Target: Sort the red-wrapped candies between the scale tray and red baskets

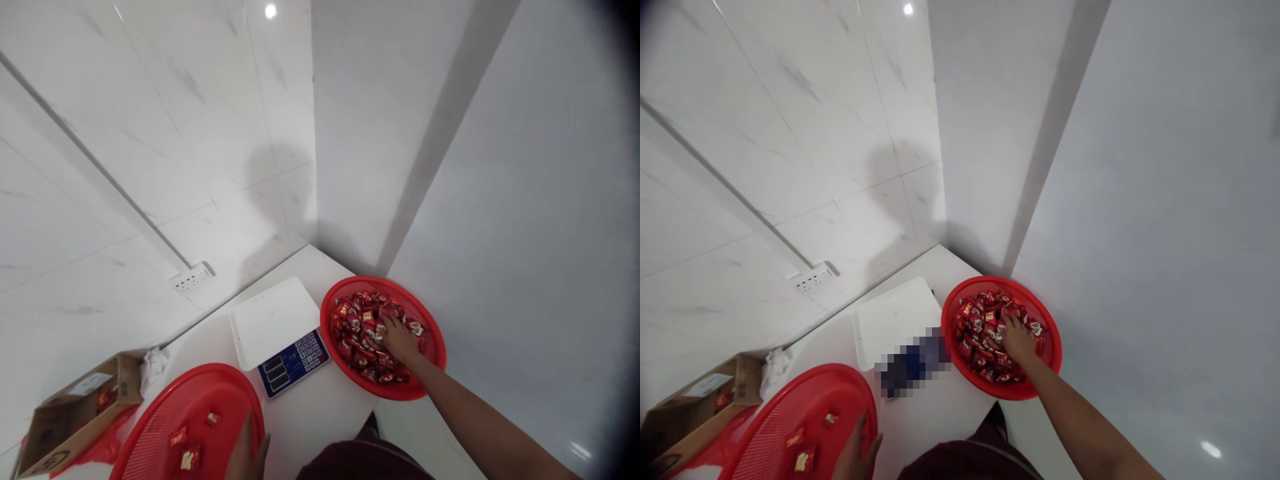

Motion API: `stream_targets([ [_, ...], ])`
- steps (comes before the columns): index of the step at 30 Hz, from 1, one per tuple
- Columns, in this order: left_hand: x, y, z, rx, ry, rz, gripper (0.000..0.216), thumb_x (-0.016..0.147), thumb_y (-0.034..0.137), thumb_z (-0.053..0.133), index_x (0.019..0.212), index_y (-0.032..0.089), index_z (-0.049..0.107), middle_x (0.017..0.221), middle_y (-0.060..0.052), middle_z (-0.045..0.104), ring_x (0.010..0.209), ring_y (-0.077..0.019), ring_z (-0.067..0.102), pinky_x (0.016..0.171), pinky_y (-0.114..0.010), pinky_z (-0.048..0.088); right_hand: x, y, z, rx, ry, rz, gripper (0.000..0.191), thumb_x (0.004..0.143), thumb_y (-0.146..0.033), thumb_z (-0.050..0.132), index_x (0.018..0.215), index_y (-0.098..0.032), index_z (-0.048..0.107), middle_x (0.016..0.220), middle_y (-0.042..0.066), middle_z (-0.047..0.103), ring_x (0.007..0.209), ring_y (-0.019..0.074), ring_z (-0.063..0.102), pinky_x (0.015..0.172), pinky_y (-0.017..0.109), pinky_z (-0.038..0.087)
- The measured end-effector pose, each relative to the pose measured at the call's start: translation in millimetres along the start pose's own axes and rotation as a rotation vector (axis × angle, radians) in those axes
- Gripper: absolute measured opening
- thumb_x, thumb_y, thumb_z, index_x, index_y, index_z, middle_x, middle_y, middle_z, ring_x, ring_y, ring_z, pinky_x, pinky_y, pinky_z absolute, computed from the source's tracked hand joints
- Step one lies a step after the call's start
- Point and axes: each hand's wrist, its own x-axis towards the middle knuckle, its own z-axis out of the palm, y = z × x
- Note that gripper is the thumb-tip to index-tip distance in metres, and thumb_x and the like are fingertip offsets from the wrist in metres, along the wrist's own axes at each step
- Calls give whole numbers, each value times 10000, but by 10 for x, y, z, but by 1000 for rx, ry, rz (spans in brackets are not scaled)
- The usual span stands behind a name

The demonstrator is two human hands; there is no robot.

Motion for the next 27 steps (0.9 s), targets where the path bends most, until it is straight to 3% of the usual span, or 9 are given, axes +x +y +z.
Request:
stream_targets([
  [3, -12, 62, 13, -18, 111, 46, 715, 694, 421, 433, 1274, 17, 319, 1356, -212, 404, 1264, -299, 362, 1035, -383, 297, -3, 117, 16, 51, -13, -15, 435, 792, -183, 438, 1221, -125, 485, 1364, 173, 383, 1176, 308, 438, 952, 463, 331],
  [6, -25, 225, -11, -8, 262, 115, 715, 709, 440, 400, 1277, 14, 314, 1363, -227, 382, 1292, -305, 305, 1053, -423, 262, 15, 164, 2, 142, -6, -7, 432, 741, -170, 484, 1170, -141, 521, 1248, 141, 512, 1084, 242, 525, 914, 357, 387],
  [10, -73, 607, -95, 46, 416, 180, 676, 745, 441, 389, 1292, 52, 314, 1398, -208, 321, 1337, -305, 184, 1063, -471, 224, 36, 168, -101, 295, 52, 55, 395, 752, -273, 473, 1129, -162, 518, 1056, 94, 625, 950, 230, 594, 830, 363, 449],
  [13, -129, 974, -119, -28, 402, 255, 619, 780, 431, 382, 1294, 89, 332, 1404, -166, 320, 1340, -264, 188, 1086, -423, 199, 22, 47, -210, 406, 103, 60, 444, 768, -395, 464, 1155, -178, 479, 1066, 83, 618, 938, 217, 604, 803, 343, 476],
  [16, -171, 1371, -35, -261, 247, 309, 603, 795, 421, 423, 1304, 113, 324, 1387, -156, 353, 1302, -248, 285, 1072, -399, 239, -10, -188, -329, 672, 139, 32, 485, 745, -449, 509, 1164, -206, 472, 1083, 68, 617, 923, 197, 614, 768, 306, 504],
  [18, -188, 1654, 64, -464, 51, 295, 644, 773, 436, 487, 1325, 161, 298, 1389, -134, 359, 1288, -244, 318, 1048, -394, 279, -40, -378, -409, 914, 140, 26, 520, 704, -447, 571, 1160, -211, 485, 1054, 63, 634, 895, 206, 624, 742, 318, 519],
  [21, -215, 2094, 186, -775, -311, 229, 784, 705, 477, 596, 1345, 171, 262, 1380, -168, 363, 1248, -271, 377, 991, -400, 348, -131, -683, -510, 1149, 38, 38, 563, 681, -429, 608, 1181, -211, 471, 945, 46, 667, 797, 207, 644, 680, 338, 534],
  [24, -266, 2470, 220, -1055, -597, 185, 830, 709, 507, 595, 1375, 278, 155, 1460, -128, 222, 1280, -279, 322, 922, -431, 406, -318, -979, -566, 1247, -64, 34, 549, 690, -401, 612, 1187, -230, 455, 920, 28, 661, 773, 187, 642, 688, 333, 531],
  [27, -324, 2675, 201, -1237, -695, 168, 858, 702, 431, 645, 1372, 342, 117, 1440, -102, 285, 1229, -272, 402, 886, -421, 439, -557, -1209, -582, 1192, -87, -9, 526, 666, -359, 645, 1152, -233, 488, 944, 24, 649, 817, 179, 629, 746, 318, 514],
])
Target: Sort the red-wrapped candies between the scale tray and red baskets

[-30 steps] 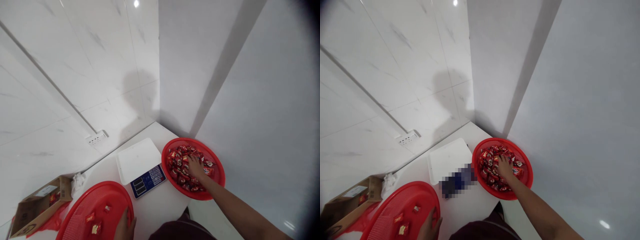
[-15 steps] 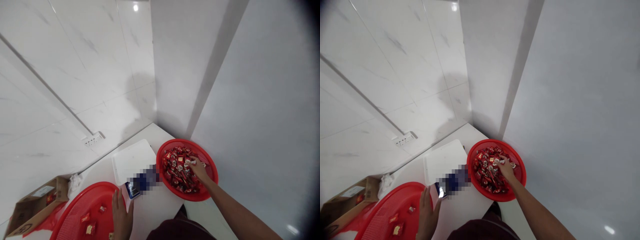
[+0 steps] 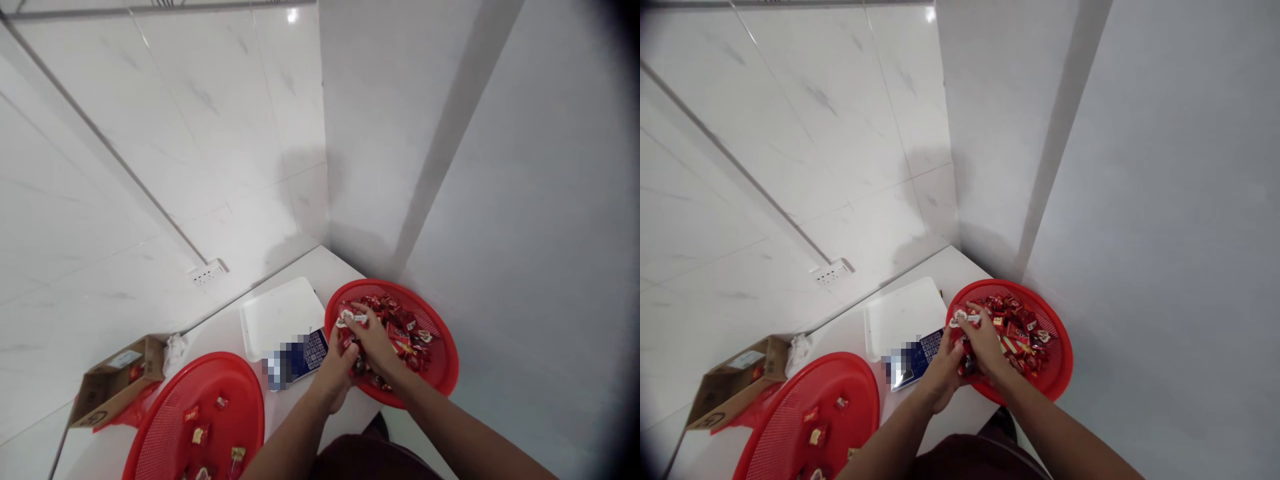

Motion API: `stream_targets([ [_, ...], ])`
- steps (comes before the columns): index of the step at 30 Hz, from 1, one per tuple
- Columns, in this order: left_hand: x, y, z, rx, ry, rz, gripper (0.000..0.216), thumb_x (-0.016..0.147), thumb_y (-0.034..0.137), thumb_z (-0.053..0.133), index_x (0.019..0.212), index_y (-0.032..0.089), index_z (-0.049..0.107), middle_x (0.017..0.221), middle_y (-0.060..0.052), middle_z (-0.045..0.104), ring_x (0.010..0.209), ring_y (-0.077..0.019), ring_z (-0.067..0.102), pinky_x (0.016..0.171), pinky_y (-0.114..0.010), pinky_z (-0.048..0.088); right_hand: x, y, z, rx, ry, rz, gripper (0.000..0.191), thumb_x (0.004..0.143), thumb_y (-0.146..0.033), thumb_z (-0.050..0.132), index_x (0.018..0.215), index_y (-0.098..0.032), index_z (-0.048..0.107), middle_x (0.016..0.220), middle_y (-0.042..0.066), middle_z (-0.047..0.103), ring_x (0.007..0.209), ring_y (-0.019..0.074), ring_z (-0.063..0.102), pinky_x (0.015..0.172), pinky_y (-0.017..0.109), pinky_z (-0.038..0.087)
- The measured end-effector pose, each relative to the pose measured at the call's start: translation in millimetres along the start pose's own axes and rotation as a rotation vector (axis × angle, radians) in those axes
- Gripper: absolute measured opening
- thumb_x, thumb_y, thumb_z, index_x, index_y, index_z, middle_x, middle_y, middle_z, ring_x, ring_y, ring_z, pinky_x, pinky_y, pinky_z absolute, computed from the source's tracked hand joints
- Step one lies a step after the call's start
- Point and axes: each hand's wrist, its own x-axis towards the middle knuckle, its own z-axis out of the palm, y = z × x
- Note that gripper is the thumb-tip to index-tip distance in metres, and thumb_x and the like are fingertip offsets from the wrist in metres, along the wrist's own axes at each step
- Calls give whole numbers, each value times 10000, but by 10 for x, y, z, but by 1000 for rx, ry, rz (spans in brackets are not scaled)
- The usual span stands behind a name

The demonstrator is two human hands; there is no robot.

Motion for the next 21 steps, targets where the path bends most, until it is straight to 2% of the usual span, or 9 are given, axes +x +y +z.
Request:
stream_targets([
  [4, -28, 30, 8, -52, 124, 83, 840, 632, 275, 737, 1338, 292, 281, 1232, -99, 544, 1075, -224, 546, 863, -335, 467, -200, -68, 148, 93, -100, 74, 545, 696, -376, 615, 1197, -237, 450, 886, 24, 662, 721, 178, 638, 642, 304, 524],
  [7, -70, 59, -70, -128, 164, 65, 764, 615, 278, 749, 1283, 290, 379, 1095, -74, 617, 876, -193, 631, 706, -289, 524, -230, -124, 174, 177, -183, 161, 564, 711, -392, 612, 1222, -236, 432, 819, 19, 668, 657, 182, 636, 558, 293, 512],
  [10, -124, 124, -140, -195, 203, 33, 682, 610, 260, 752, 1220, 286, 450, 1000, -49, 639, 674, -142, 640, 535, -234, 512, -207, -195, 173, 195, -247, 129, 555, 693, -368, 647, 1198, -225, 469, 819, 18, 665, 701, 181, 633, 610, 292, 510],
  [14, -185, 216, -210, -184, 290, 13, 531, 634, 324, 731, 1118, 231, 534, 849, -27, 663, 516, -95, 599, 445, -199, 476, -181, -286, 152, 53, -346, 83, 465, 668, -356, 673, 1098, -216, 567, 965, 33, 636, 806, 184, 616, 719, 310, 501],
  [17, -204, 254, -257, -148, 331, -21, 456, 628, 377, 726, 1013, 178, 586, 714, -21, 662, 472, -107, 598, 406, -186, 450, -175, -317, 134, -29, -439, 83, 461, 660, -323, 685, 1098, -220, 581, 1037, 34, 610, 916, 197, 588, 819, 328, 469],
  [21, -224, 275, -346, -144, 367, 27, 352, 629, 399, 717, 860, 153, 615, 594, 1, 628, 473, -123, 609, 397, -177, 432, -166, -314, 131, 85, -580, 204, 506, 691, -326, 660, 1176, -245, 543, 1090, 34, 608, 957, 186, 584, 880, 343, 437],
])
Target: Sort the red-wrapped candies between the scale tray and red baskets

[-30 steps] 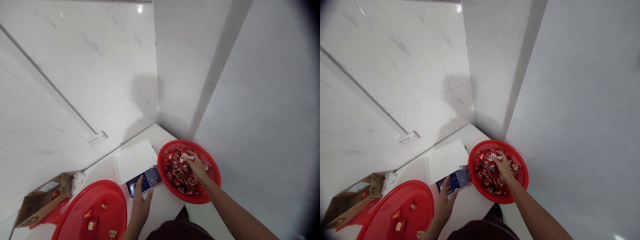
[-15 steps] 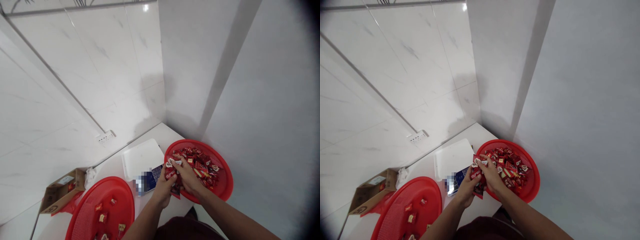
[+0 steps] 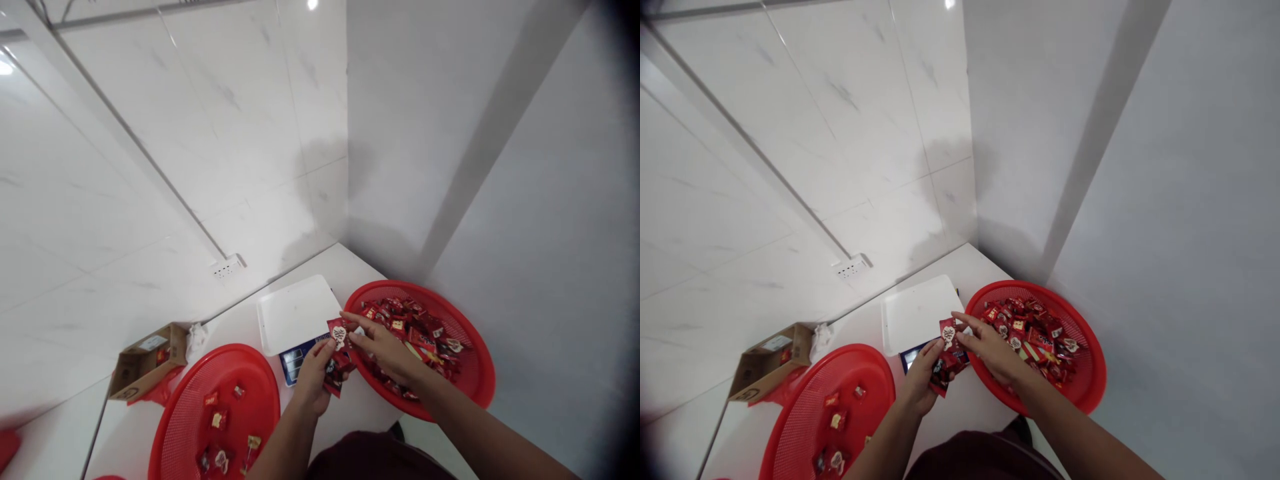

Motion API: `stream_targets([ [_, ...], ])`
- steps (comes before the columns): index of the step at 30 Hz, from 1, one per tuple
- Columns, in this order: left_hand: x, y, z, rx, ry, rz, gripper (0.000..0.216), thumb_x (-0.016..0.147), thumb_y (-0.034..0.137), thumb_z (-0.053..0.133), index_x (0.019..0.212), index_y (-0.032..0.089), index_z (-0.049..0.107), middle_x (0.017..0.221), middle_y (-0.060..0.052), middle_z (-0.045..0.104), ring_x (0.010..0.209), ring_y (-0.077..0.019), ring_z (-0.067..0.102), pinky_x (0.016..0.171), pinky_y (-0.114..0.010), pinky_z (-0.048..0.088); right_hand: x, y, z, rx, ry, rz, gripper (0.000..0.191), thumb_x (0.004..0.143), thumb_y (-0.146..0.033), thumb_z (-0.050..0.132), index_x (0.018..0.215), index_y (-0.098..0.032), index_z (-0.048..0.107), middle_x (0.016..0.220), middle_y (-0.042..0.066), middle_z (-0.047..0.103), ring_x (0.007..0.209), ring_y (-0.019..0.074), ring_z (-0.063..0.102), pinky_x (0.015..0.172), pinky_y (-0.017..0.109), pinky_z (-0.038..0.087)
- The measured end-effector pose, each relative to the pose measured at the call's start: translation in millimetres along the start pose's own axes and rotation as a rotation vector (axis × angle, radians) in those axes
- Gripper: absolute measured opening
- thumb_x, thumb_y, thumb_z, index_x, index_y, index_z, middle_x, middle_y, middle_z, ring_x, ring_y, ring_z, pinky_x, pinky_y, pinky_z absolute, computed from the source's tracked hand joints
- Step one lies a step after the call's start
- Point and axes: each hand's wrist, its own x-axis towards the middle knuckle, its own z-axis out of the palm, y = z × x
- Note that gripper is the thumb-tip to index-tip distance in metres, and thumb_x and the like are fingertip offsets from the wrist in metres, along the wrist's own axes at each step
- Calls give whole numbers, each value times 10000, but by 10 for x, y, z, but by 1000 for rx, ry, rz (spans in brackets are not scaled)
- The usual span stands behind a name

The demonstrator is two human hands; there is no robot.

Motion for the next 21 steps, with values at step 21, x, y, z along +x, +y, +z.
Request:
stream_targets([
  [21, -235, 135, -495, -72, 221, 111, 315, 636, 366, 719, 827, 147, 597, 710, -30, 676, 562, -145, 649, 392, -167, 432, 230, 73, 144, 269, -31, 86, 389, 583, -179, 751, 951, -213, 632, 897, 22, 693, 852, 169, 646, 921, 365, 427],
])
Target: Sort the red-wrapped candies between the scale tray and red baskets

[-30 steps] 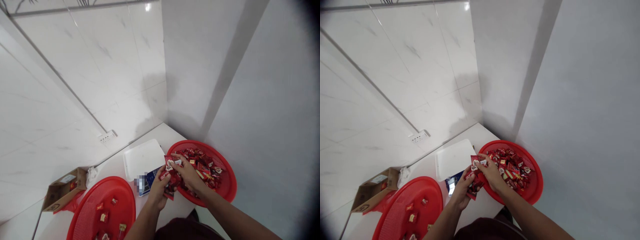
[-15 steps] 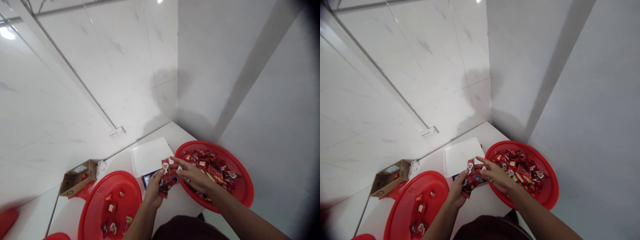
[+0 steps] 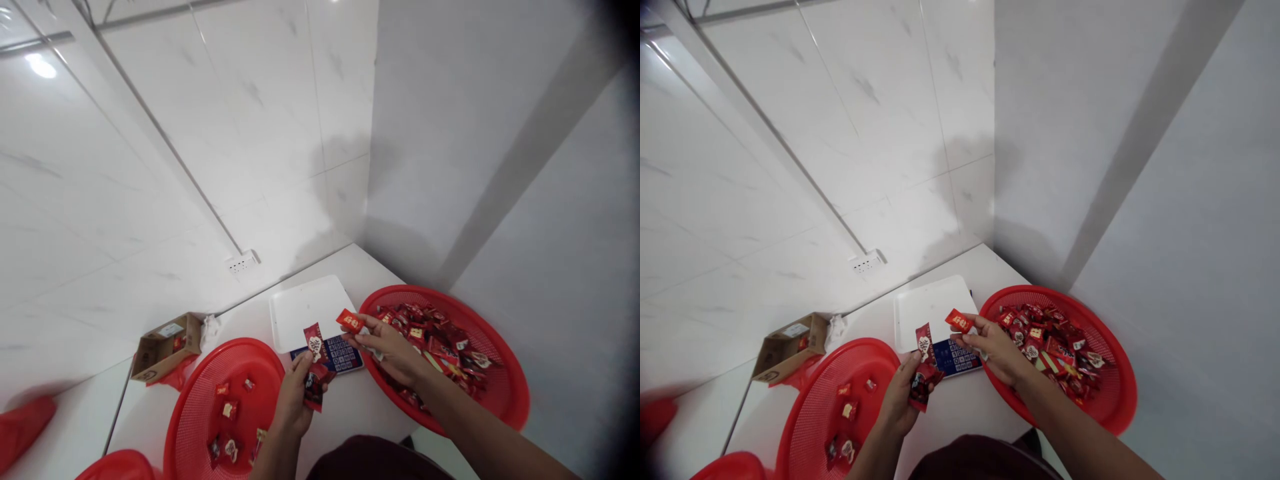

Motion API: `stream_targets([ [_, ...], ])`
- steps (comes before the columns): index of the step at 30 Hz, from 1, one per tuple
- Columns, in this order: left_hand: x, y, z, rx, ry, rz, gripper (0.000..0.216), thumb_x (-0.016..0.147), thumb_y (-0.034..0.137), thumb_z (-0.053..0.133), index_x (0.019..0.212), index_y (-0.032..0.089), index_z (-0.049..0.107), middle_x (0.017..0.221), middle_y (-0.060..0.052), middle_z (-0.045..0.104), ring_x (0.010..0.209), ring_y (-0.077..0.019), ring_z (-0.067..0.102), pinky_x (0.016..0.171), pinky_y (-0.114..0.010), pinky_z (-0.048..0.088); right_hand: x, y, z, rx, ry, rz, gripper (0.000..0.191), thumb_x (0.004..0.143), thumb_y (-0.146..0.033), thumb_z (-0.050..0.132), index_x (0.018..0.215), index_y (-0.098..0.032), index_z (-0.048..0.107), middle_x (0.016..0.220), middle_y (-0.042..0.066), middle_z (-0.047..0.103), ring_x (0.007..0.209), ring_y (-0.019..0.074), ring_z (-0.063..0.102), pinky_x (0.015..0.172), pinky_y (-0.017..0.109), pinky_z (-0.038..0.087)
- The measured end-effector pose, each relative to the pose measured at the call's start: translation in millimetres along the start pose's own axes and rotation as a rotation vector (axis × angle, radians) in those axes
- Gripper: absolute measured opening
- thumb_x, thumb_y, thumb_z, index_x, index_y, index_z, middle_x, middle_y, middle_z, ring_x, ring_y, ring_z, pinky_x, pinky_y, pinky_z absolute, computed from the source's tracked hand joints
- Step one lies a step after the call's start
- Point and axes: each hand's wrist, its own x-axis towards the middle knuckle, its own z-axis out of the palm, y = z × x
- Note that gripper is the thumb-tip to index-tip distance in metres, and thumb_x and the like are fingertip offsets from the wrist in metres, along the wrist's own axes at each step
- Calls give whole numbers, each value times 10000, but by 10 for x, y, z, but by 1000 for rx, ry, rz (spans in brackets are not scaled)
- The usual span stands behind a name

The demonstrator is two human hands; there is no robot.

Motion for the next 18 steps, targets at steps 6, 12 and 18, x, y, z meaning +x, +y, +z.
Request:
stream_targets([
  [6, -28, -10, -71, -3, 23, -17, 325, 631, 372, 721, 836, 152, 598, 714, -30, 683, 530, -125, 632, 404, -171, 438, 12, 0, 60, -52, 44, 5, 298, 645, -312, 721, 909, -199, 644, 879, 33, 684, 815, 145, 629, 835, 309, 471],
  [12, -36, -70, -190, 43, 65, -23, 333, 587, 385, 748, 766, 155, 587, 588, 4, 642, 505, -128, 625, 408, -172, 434, 415, 324, -94, -259, 175, 125, 272, 650, -357, 704, 855, -204, 610, 701, -2, 632, 647, 118, 588, 654, 264, 481],
  [18, -50, -132, -291, 59, 116, -3, 361, 570, 409, 753, 757, 152, 583, 531, 21, 608, 453, -110, 592, 408, -175, 431, 1005, 568, -119, -238, 196, 212, 309, 659, -295, 681, 932, -196, 576, 733, 24, 617, 621, 120, 583, 617, 269, 494],
])
